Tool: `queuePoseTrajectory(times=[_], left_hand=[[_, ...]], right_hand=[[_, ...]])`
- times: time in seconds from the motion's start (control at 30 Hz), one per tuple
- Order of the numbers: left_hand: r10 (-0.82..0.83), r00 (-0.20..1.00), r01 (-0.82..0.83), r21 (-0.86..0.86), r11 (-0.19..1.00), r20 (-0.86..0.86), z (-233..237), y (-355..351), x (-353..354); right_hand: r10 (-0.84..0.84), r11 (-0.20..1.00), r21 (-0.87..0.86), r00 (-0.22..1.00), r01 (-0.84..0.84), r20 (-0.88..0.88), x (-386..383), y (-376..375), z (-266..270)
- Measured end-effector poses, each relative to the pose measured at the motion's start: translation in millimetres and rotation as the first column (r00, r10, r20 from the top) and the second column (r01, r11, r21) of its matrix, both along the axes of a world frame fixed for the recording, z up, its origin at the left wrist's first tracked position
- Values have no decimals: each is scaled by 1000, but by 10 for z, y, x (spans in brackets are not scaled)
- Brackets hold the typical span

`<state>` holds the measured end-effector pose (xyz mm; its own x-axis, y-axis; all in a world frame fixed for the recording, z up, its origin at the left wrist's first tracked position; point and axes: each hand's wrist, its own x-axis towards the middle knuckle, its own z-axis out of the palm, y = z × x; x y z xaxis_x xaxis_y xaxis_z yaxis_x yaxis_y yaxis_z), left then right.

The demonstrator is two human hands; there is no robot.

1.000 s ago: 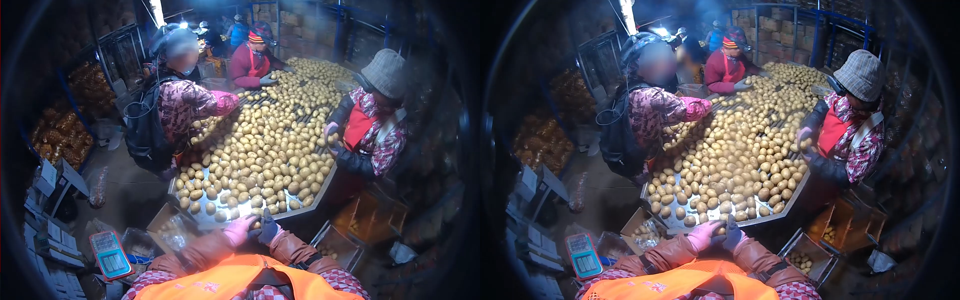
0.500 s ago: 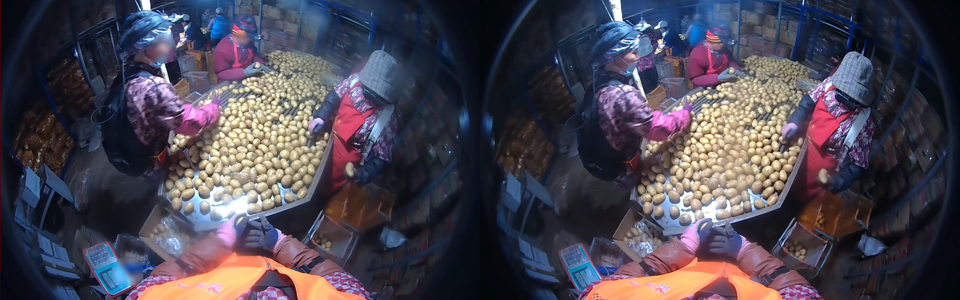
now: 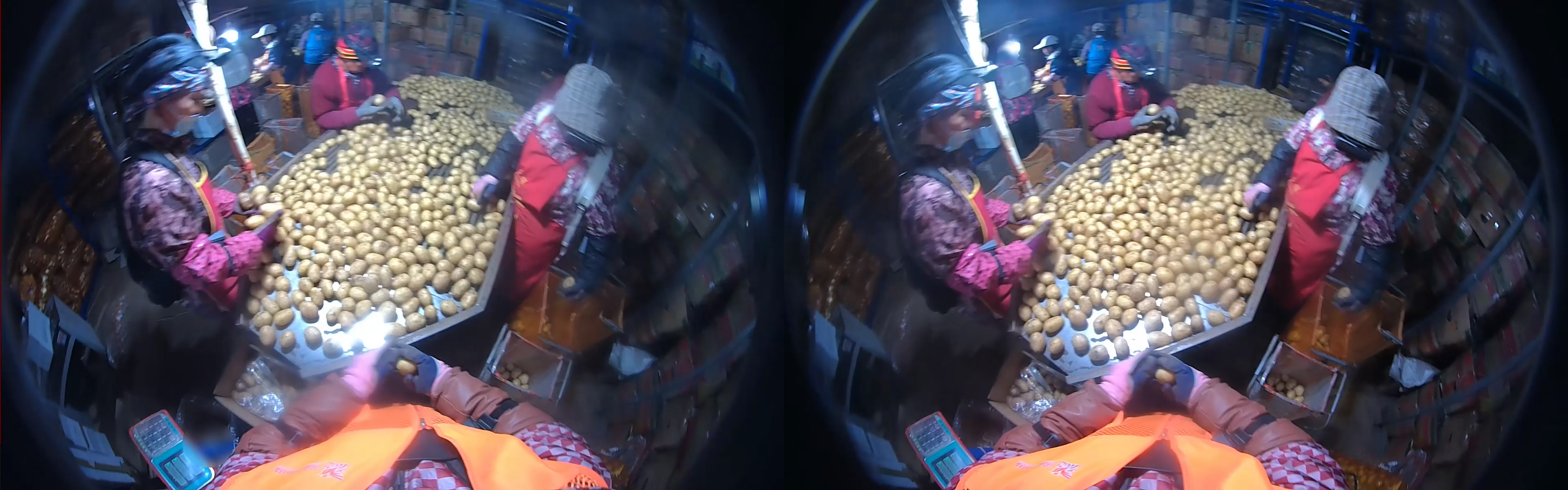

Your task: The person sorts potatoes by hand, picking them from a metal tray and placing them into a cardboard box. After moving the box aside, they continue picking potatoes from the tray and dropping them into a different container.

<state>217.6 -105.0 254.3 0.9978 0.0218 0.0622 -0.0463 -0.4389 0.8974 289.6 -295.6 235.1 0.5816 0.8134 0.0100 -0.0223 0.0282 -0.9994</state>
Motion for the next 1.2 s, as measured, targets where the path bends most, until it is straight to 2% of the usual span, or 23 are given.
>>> queuePoseTrajectory(times=[0.03, 0.1, 0.13, 0.2, 0.23, 0.3, 0.33, 0.37, 0.43, 0.47, 0.5, 0.53, 0.6, 0.67, 0.7, 0.73, 0.77, 0.87, 1.0, 1.03, 1.1, 1.17, 1.2], left_hand=[[44, 999, -45, -33, 998, -30, 353, -29, -46], [157, 984, -168, -143, 975, -82, 221, -21, -26], [212, 971, -230, -198, 953, -107, 157, -20, -24], [286, 957, -290, -235, 928, -54, -148, -2, -30], [287, 956, -292, -232, 928, -53, -172, -2, -61], [329, 909, -390, -239, 889, -257, -206, 4, -88], [331, 909, -390, -235, 890, -256, -258, 12, -71], [376, 869, -452, -208, 868, -320, -354, 26, -60], [415, 826, -501, -158, 851, -383, -326, -32, -147], [417, 830, -496, -150, 855, -371, -190, -96, -173], [440, 825, -502, -104, 858, -356, -341, -76, -190], [464, 818, -511, -58, 858, -340, -571, -19, -240], [452, 822, -527, -163, 834, -346, -863, -24, -326], [427, 830, -509, -174, 843, -359, -1019, -64, -436], [428, 812, -523, -170, 835, -398, -991, -155, -458], [430, 791, -539, -164, 826, -436, -930, -267, -479], [421, 786, -559, -229, 797, -453, -879, -392, -482], [432, 791, -498, -45, 866, -433, -764, -664, -433], [344, 848, -341, 82, 936, -403, -890, -781, -414], [347, 845, -343, 85, 935, -407, -853, -820, -415], [354, 838, -283, 223, 933, -415, -819, -895, -447], [373, 817, -328, 178, 928, -440, -1012, -839, -553], [387, 798, -369, 133, 920, -462, -1175, -744, -644]], right_hand=[[-27, 998, 61, 988, 36, -153, 60, 31, -118], [-179, 982, -162, 779, 101, -601, 53, -6, 301], [-261, 958, -254, 757, 130, -599, 57, -27, 397], [-255, 965, -211, 734, 154, -629, 186, -151, 260], [-279, 960, -187, 660, 207, -698, 270, -237, 302], [-264, 947, -115, 523, 299, -810, 460, -458, 329], [-238, 944, -53, 559, 326, -795, 555, -589, 335], [-259, 947, 99, 910, 305, -322, 774, -769, 21], [-298, 909, 254, 941, 331, -159, 825, -1140, -224], [-311, 849, 259, 833, 460, -458, 844, -1306, -95], [-299, 751, 235, 635, 617, -713, 862, -1470, 44], [-292, 639, 180, 451, 748, -843, 840, -1642, 12], [-146, 567, 142, 268, 811, -952, 839, -2080, -58], [-221, 450, 63, 179, 891, -959, 776, -2410, -221], [-110, 414, 86, 143, 906, -984, 762, -2561, -269], [-108, 413, 67, 122, 908, -987, 689, -2662, -369], [-457, 493, 162, 413, 855, -788, 601, -2756, -490], [-640, 729, 92, 723, 678, -262, 529, -2978, -489], [-677, 678, 146, 689, 721, -258, 567, -3056, -695], [-638, 601, 158, 589, 784, -496, 587, -3063, -728], [-547, 524, 135, 454, 841, -704, 627, -3201, -795], [-160, 485, 158, 265, 860, -951, 681, -3495, -902], [-167, 464, 43, 135, 885, -977, 715, -3568, -614]])
